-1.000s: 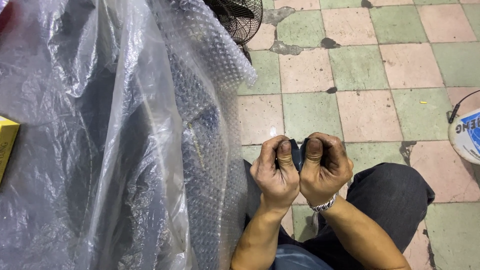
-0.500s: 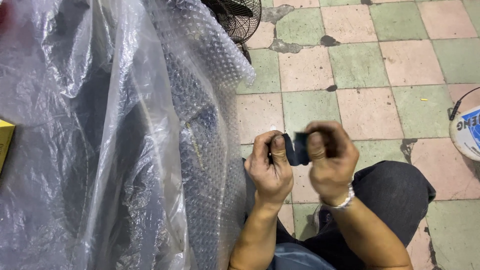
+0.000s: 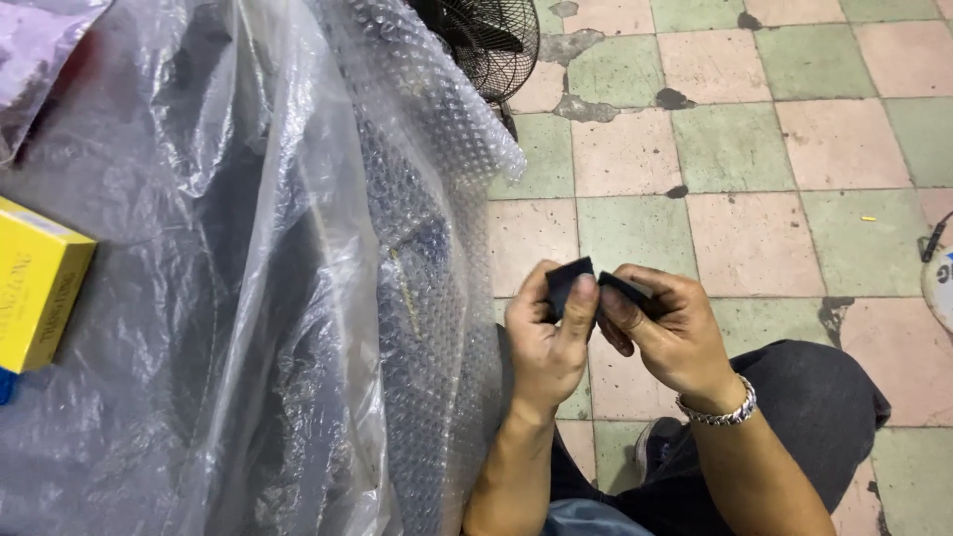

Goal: The person cleans a small metal rod using a dark abrasive pad, dipping it into a red bucket of water. They briefly move to a scooter seat to interact with a smartphone before returning to the bucket to continue scrubbing the metal rod.

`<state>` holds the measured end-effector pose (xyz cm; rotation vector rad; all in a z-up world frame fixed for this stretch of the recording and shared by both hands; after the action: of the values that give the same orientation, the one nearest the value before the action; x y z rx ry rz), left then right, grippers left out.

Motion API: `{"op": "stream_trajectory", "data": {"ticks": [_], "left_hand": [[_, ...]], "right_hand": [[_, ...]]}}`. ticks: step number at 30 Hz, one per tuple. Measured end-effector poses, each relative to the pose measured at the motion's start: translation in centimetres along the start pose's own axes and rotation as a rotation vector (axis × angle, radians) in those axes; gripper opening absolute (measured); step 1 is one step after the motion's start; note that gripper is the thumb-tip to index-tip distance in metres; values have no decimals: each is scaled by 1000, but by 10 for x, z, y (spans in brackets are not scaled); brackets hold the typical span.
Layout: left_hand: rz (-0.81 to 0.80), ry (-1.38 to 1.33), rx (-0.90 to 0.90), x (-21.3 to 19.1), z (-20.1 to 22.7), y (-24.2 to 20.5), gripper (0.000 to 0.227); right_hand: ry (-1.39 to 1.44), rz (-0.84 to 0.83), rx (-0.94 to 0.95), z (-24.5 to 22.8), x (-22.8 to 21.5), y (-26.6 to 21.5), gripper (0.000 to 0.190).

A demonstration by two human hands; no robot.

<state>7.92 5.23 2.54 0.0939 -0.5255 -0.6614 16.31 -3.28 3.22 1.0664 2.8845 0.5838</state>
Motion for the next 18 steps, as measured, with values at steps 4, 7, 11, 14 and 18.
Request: {"op": "stream_trajectory", "data": {"ticks": [4,7,11,14,18], "left_hand": [[-11,24,31,-12,-17,4,28],[-27,51,70,-13,-17,2,31],[-46,-61,18,-10,-17,-2,30],[-69,-112,-4,-8,-17,-3,33],[-92,64,105,-10,-10,-2,40]], "right_hand": [[4,-21,-2,3,2,-3,32],[12,-5,7,0,3,-3,35],[0,9,-22,1,2,-7,35],[6,26,-15,3,1,-11,36],[-44,50,-28,-3,4,-8,38]]}}
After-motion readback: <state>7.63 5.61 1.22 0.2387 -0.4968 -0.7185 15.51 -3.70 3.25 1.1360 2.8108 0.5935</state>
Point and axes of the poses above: each hand's wrist, its own y-axis towards the middle knuckle, its own x-axis out of the palm, z = x × y, the point moved 10 cm from there along y, towards the middle knuckle, and after that the axes turned 3 degrees about z, right-handed, at the moved point
